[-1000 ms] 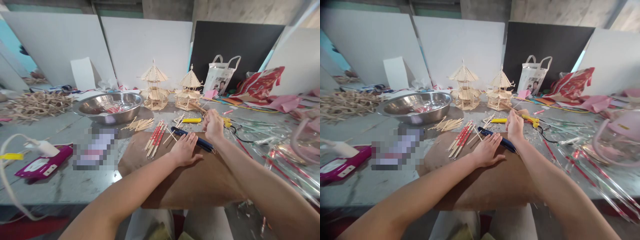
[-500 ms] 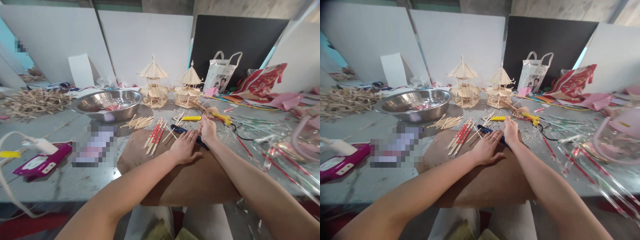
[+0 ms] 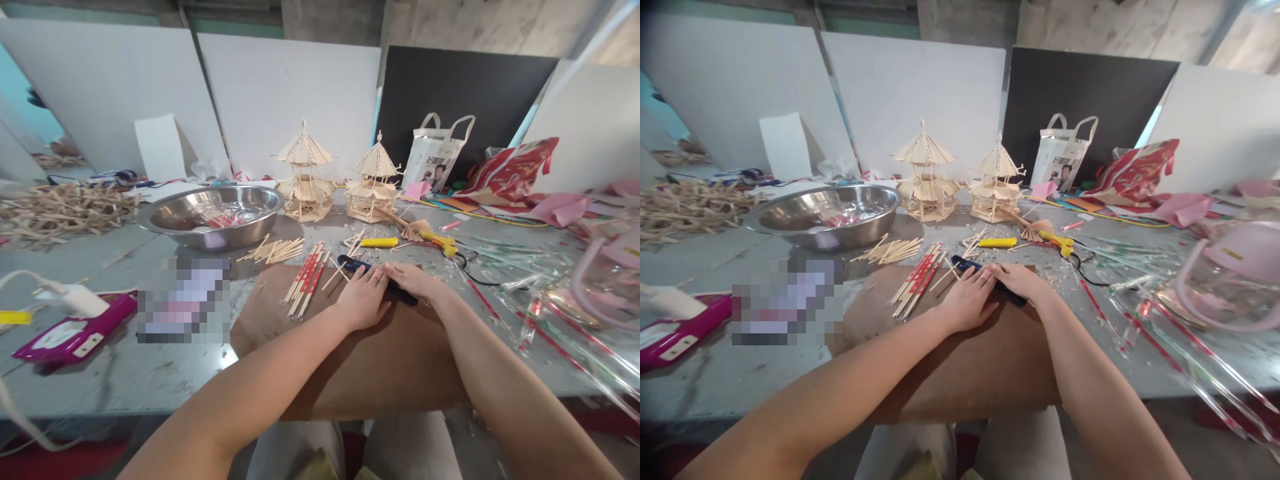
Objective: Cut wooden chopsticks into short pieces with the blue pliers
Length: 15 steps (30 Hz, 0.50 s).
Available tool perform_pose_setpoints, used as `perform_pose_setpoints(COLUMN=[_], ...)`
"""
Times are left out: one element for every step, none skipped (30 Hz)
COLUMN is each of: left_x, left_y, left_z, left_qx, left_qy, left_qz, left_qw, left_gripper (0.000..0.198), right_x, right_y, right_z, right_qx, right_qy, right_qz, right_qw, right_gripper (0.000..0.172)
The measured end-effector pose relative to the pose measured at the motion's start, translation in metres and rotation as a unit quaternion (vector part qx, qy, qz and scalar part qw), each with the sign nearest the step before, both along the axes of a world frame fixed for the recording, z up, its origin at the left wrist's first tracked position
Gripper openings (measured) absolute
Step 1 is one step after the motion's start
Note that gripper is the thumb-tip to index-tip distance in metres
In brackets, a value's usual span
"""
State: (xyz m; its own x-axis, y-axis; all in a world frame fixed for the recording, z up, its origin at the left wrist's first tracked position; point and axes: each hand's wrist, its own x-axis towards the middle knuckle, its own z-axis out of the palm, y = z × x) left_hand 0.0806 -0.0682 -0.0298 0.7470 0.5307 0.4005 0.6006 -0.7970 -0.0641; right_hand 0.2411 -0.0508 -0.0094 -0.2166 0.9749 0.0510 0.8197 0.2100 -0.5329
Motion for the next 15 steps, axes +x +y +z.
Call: perform_pose_setpoints(left_x=[-0.002, -0.004, -0.008, -0.012, -0.016, -0.02, -0.024, -0.028, -0.032, -0.034, -0.036, -0.038, -0.038, -0.038, -0.038], left_y=[0.002, 0.003, 0.005, 0.008, 0.01, 0.012, 0.015, 0.018, 0.02, 0.022, 0.024, 0.026, 0.027, 0.028, 0.029], left_z=[0.001, 0.004, 0.007, 0.01, 0.014, 0.017, 0.02, 0.023, 0.024, 0.025, 0.024, 0.024, 0.022, 0.021, 0.021], left_qx=[0.002, 0.005, 0.009, 0.013, 0.017, 0.017, 0.012, 0.001, -0.016, -0.036, -0.059, -0.082, -0.103, -0.117, -0.125], left_qy=[-0.002, -0.007, -0.016, -0.028, -0.04, -0.05, -0.055, -0.053, -0.045, -0.033, -0.017, 0.0, 0.015, 0.025, 0.031], left_qz=[-0.003, -0.006, -0.003, 0.011, 0.04, 0.086, 0.142, 0.198, 0.246, 0.283, 0.306, 0.319, 0.324, 0.325, 0.324], left_qw=[1.0, 1.0, 1.0, 0.999, 0.998, 0.995, 0.988, 0.979, 0.968, 0.958, 0.95, 0.944, 0.94, 0.938, 0.937], left_gripper=[0.048, 0.043, 0.039, 0.036, 0.033, 0.029, 0.026, 0.024, 0.023, 0.024, 0.024, 0.024, 0.024, 0.023, 0.023], right_x=[0.001, 0.002, 0.002, 0.002, 0.001, 0.0, -0.002, -0.003, -0.005, -0.006, -0.007, -0.008, -0.008, -0.009, -0.008], right_y=[0.0, 0.0, 0.0, 0.0, 0.0, -0.001, -0.001, -0.002, -0.003, -0.004, -0.006, -0.007, -0.008, -0.009, -0.01], right_z=[0.0, 0.001, 0.002, 0.003, 0.005, 0.006, 0.008, 0.01, 0.011, 0.012, 0.014, 0.015, 0.016, 0.018, 0.019], right_qx=[-0.013, -0.022, -0.031, -0.042, -0.053, -0.063, -0.071, -0.074, -0.073, -0.069, -0.065, -0.061, -0.056, -0.052, -0.048], right_qy=[0.006, 0.01, 0.009, 0.006, 0.004, 0.001, -0.003, -0.009, -0.018, -0.03, -0.044, -0.056, -0.063, -0.066, -0.065], right_qz=[0.038, 0.067, 0.084, 0.091, 0.092, 0.089, 0.087, 0.085, 0.084, 0.078, 0.069, 0.06, 0.054, 0.052, 0.053], right_qw=[0.999, 0.997, 0.996, 0.995, 0.994, 0.994, 0.994, 0.994, 0.994, 0.994, 0.995, 0.995, 0.995, 0.995, 0.995], right_gripper=[0.044, 0.044, 0.043, 0.043, 0.044, 0.043, 0.042, 0.039, 0.036, 0.033, 0.03, 0.029, 0.029, 0.031, 0.032])
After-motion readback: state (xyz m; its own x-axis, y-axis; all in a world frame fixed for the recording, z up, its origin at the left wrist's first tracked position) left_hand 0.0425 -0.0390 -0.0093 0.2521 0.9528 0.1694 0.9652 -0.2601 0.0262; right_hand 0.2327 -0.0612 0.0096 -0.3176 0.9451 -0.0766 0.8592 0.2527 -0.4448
